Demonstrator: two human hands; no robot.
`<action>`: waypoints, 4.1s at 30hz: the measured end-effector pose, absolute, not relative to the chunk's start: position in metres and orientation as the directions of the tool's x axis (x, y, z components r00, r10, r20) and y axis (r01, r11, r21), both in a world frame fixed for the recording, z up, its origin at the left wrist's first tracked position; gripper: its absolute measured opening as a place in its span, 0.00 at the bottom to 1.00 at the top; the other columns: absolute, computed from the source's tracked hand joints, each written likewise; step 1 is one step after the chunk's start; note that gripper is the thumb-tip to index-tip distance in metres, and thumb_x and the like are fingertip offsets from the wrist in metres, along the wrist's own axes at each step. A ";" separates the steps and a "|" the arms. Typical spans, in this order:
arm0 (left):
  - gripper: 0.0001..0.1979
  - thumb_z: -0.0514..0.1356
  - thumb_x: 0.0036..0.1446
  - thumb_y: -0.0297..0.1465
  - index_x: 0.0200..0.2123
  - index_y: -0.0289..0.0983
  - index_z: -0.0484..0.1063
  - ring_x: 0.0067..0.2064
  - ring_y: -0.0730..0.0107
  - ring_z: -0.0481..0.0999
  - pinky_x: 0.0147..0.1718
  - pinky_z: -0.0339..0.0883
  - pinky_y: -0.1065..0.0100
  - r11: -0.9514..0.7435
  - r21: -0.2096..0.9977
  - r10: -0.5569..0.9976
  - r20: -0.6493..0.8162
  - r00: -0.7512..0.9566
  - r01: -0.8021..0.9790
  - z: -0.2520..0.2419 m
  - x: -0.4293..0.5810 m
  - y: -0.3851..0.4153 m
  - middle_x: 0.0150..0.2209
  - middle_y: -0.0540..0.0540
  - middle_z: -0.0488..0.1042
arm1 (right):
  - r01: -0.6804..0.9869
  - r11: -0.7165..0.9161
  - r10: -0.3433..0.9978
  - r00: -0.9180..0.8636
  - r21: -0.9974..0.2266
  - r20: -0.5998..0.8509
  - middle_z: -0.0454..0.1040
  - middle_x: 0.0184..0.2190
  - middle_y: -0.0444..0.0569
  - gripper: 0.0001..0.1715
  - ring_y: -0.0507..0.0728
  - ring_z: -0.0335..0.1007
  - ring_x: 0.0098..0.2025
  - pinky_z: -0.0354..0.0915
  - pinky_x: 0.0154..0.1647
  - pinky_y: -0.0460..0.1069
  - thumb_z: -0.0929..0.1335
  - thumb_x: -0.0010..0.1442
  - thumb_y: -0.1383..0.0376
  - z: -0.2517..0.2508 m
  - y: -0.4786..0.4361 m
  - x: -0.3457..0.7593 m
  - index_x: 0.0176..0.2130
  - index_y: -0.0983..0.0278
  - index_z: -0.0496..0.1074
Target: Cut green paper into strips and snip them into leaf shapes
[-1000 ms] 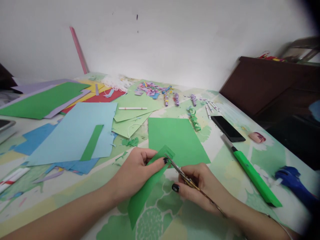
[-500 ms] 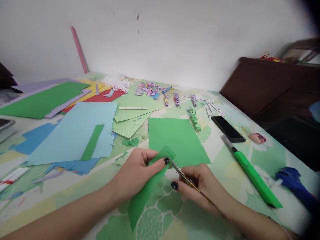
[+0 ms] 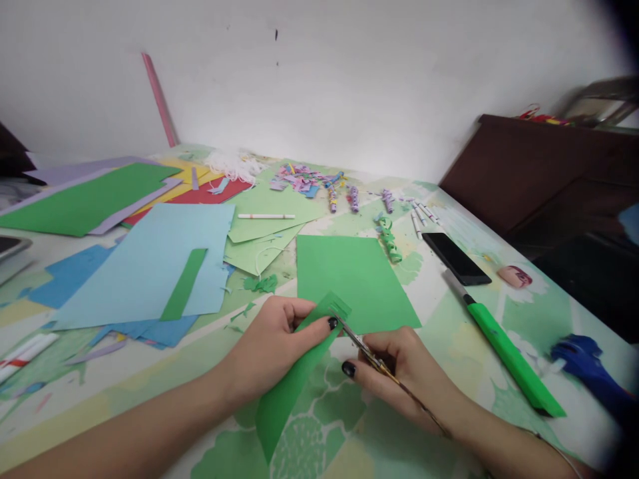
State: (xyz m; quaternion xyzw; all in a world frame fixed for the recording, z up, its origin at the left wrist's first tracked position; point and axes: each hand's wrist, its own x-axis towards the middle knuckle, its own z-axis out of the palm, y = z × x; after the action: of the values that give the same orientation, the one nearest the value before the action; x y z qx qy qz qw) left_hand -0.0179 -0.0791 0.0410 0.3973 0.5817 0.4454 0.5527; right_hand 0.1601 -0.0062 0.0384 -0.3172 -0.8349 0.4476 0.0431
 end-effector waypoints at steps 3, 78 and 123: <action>0.14 0.58 0.52 0.38 0.28 0.32 0.74 0.22 0.74 0.67 0.20 0.61 0.73 0.282 0.959 0.956 -0.284 -0.072 -0.039 0.041 -0.018 -0.079 0.23 0.48 0.73 | 0.481 0.396 0.559 -0.802 -0.782 -0.210 0.52 0.16 0.39 0.19 0.47 0.44 0.20 0.43 0.18 0.43 0.63 0.57 0.59 0.037 -0.005 0.161 0.19 0.66 0.59; 0.13 0.60 0.51 0.38 0.27 0.32 0.73 0.22 0.76 0.65 0.21 0.59 0.75 0.285 0.956 0.957 -0.288 -0.027 -0.068 0.038 -0.016 -0.079 0.22 0.50 0.70 | 0.499 0.426 0.611 -0.774 -0.755 -0.167 0.49 0.15 0.39 0.19 0.46 0.43 0.19 0.42 0.17 0.42 0.64 0.54 0.62 0.030 -0.006 0.159 0.17 0.66 0.57; 0.14 0.59 0.52 0.39 0.28 0.32 0.72 0.22 0.75 0.68 0.20 0.61 0.74 0.264 0.962 0.960 -0.269 -0.083 -0.065 0.041 -0.018 -0.079 0.23 0.48 0.73 | 0.391 0.192 0.481 -0.837 -0.900 -0.261 0.54 0.18 0.39 0.19 0.46 0.46 0.20 0.44 0.18 0.43 0.65 0.56 0.56 0.036 -0.001 0.166 0.23 0.66 0.62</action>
State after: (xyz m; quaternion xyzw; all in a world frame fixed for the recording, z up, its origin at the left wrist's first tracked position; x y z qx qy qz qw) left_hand -0.0177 -0.0787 0.0409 0.3913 0.5715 0.4637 0.5526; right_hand 0.1657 -0.0007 0.0361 -0.2828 -0.7711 0.5690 0.0397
